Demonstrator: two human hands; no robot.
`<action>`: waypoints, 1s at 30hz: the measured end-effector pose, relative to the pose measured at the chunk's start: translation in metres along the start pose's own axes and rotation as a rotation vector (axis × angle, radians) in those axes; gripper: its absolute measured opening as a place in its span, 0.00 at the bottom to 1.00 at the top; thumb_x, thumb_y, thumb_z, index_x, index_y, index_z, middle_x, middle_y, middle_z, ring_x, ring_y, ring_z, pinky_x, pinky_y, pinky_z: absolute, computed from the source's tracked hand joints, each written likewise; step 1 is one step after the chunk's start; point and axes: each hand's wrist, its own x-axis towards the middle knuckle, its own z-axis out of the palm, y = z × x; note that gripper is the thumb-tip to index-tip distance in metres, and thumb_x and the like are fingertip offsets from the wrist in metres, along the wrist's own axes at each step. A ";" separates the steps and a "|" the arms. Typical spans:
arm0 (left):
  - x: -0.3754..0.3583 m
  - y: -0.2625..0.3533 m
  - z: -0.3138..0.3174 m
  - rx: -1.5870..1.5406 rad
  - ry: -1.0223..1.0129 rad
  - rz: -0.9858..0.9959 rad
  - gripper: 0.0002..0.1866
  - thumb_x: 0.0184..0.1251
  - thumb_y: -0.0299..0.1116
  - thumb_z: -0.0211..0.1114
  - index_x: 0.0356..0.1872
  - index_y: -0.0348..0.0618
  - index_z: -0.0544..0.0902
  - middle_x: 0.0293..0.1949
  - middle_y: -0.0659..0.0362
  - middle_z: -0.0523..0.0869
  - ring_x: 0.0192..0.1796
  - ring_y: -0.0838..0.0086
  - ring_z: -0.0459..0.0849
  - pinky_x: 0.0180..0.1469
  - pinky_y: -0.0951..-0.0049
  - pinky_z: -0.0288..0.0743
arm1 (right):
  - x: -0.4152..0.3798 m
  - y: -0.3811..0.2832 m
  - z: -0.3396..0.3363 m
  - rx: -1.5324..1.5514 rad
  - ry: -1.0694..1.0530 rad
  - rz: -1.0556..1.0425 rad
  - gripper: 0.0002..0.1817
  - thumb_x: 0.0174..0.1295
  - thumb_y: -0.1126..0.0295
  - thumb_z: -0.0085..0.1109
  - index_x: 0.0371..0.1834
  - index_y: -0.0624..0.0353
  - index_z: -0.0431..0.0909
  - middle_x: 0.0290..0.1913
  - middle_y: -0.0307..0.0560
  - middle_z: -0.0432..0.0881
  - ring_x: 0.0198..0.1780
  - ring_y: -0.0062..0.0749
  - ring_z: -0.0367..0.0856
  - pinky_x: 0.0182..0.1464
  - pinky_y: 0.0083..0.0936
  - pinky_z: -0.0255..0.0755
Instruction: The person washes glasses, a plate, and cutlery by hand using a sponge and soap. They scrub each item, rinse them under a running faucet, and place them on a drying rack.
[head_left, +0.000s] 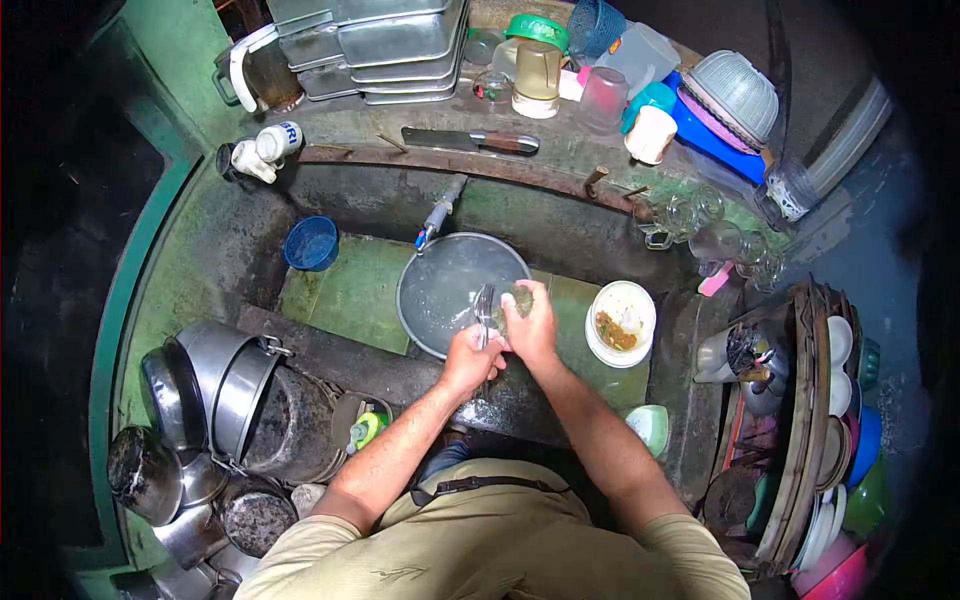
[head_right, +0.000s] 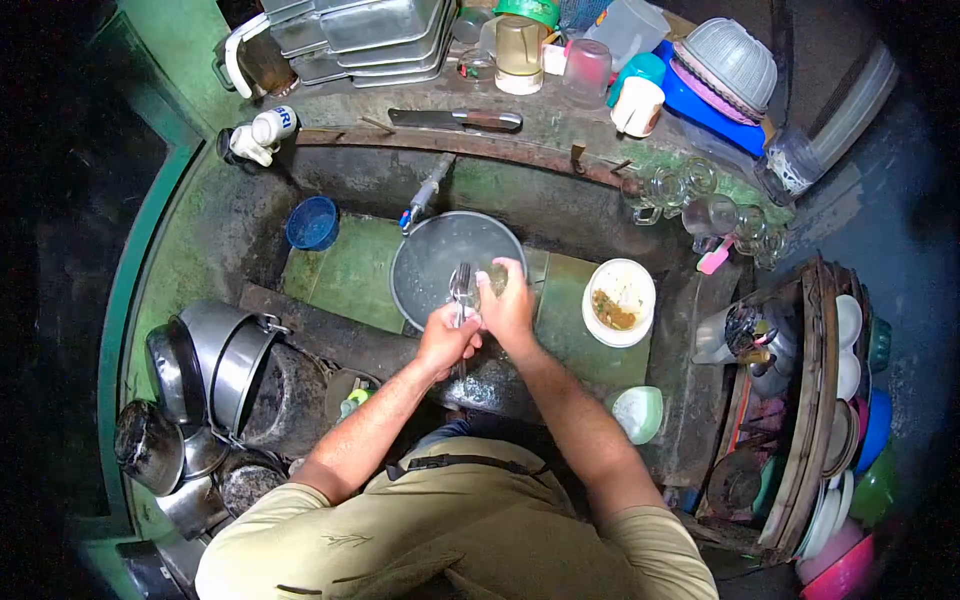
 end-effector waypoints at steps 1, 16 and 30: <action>-0.001 0.002 -0.001 0.073 -0.025 0.018 0.04 0.64 0.21 0.57 0.34 0.38 0.80 0.22 0.62 0.80 0.19 0.84 0.72 0.18 0.81 0.62 | -0.001 0.000 0.002 -0.005 -0.035 0.059 0.15 0.57 0.66 0.64 0.45 0.57 0.75 0.38 0.55 0.82 0.42 0.52 0.83 0.44 0.40 0.75; 0.010 -0.004 -0.013 -0.192 -0.218 -0.194 0.04 0.69 0.23 0.53 0.40 0.38 0.77 0.30 0.54 0.83 0.18 0.81 0.71 0.13 0.79 0.60 | -0.006 0.022 -0.019 1.467 -0.382 0.958 0.13 0.69 0.60 0.52 0.44 0.59 0.72 0.25 0.43 0.74 0.24 0.33 0.75 0.25 0.31 0.71; 0.014 -0.012 0.003 0.346 0.022 0.234 0.07 0.66 0.24 0.54 0.41 0.38 0.80 0.32 0.55 0.84 0.31 0.77 0.81 0.32 0.76 0.74 | -0.019 0.002 -0.015 0.878 -0.340 0.797 0.06 0.66 0.69 0.56 0.36 0.60 0.75 0.31 0.44 0.79 0.31 0.35 0.81 0.34 0.36 0.77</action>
